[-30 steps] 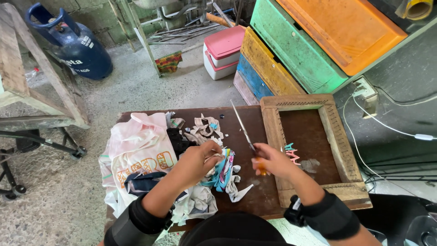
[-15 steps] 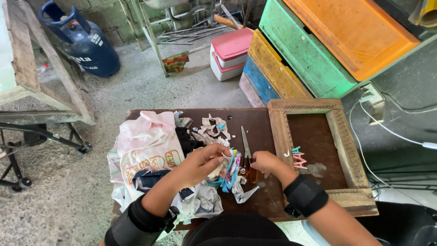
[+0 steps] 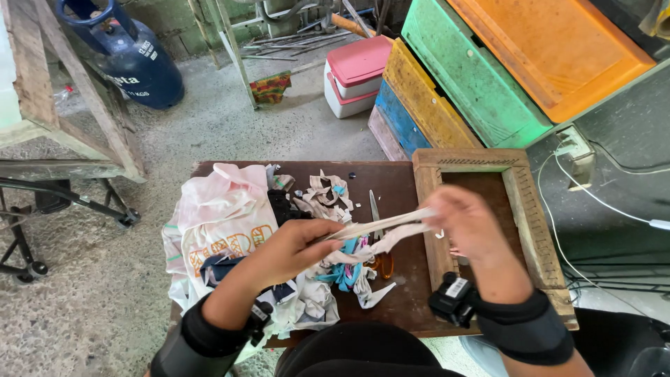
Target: The person repeatedly picks up fabric pieces from a pile on a table, stretches them, and cuts them into strips using scissors. The cut strips are placed back on the table. The person handles multiple fabric pieces of different colors throughout the clip.
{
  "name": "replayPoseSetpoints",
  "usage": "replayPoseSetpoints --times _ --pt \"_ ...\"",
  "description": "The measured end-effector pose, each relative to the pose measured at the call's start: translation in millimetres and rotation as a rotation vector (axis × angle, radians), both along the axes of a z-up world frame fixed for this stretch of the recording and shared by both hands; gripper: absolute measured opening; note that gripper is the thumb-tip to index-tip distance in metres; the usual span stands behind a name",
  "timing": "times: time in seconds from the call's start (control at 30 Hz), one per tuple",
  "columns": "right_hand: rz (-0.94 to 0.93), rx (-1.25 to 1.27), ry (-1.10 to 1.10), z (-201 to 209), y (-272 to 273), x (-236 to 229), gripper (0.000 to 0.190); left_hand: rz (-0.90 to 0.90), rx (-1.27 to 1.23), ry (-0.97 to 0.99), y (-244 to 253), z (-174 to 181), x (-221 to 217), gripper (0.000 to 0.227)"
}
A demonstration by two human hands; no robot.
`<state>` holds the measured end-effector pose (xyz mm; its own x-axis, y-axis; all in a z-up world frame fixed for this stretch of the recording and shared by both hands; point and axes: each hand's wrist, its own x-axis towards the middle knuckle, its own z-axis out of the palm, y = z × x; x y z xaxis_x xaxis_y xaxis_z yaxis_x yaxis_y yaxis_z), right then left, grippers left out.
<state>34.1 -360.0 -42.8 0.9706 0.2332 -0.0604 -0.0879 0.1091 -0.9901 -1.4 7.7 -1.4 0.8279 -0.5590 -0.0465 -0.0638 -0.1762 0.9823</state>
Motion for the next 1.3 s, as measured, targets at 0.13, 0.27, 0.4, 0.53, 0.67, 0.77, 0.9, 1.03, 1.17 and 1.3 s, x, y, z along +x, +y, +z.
replayPoseSetpoints --times 0.13,0.27,0.4,0.53,0.67,0.77,0.9,1.03,1.17,1.3 --pt "-0.062 0.376 -0.213 54.7 -27.0 -0.9 0.026 -0.030 -0.070 -0.069 31.2 4.6 -9.2 0.023" --pt "-0.437 0.568 -0.098 64.8 -89.6 -2.1 0.037 0.055 0.157 -0.021 58.0 -3.3 -17.9 0.020" --pt "-0.640 0.665 -0.190 27.0 -206.7 -0.2 0.046 0.080 0.215 0.087 73.0 -15.5 -26.4 0.018" --pt "-0.330 0.715 -0.341 52.5 -190.5 4.4 0.042 0.103 0.149 0.117 65.7 -19.4 -29.6 0.020" --pt "-0.150 0.007 -0.271 81.1 -41.0 -21.0 0.030 -0.010 0.096 -0.061 25.2 -13.4 -24.9 0.019" --pt "0.334 -0.390 -0.246 74.4 42.2 -32.6 0.068 -0.104 0.187 -0.147 -10.1 -1.7 -24.8 0.020" --pt "0.653 -0.672 -0.473 37.5 74.3 -32.0 0.047 -0.198 0.107 -0.237 -42.3 12.1 -22.0 0.019" --pt "0.527 -0.901 -0.244 59.5 72.0 -21.1 0.026 -0.084 0.137 -0.091 -51.2 -48.9 -2.2 0.023" --pt "0.154 -0.857 -0.115 65.5 59.7 -24.1 0.026 -0.050 0.579 -0.133 -68.4 -130.8 17.2 0.033" --pt "0.038 -0.701 -0.154 50.9 43.7 -31.4 0.025 -0.281 1.069 -0.101 -108.0 -128.6 17.9 0.104"
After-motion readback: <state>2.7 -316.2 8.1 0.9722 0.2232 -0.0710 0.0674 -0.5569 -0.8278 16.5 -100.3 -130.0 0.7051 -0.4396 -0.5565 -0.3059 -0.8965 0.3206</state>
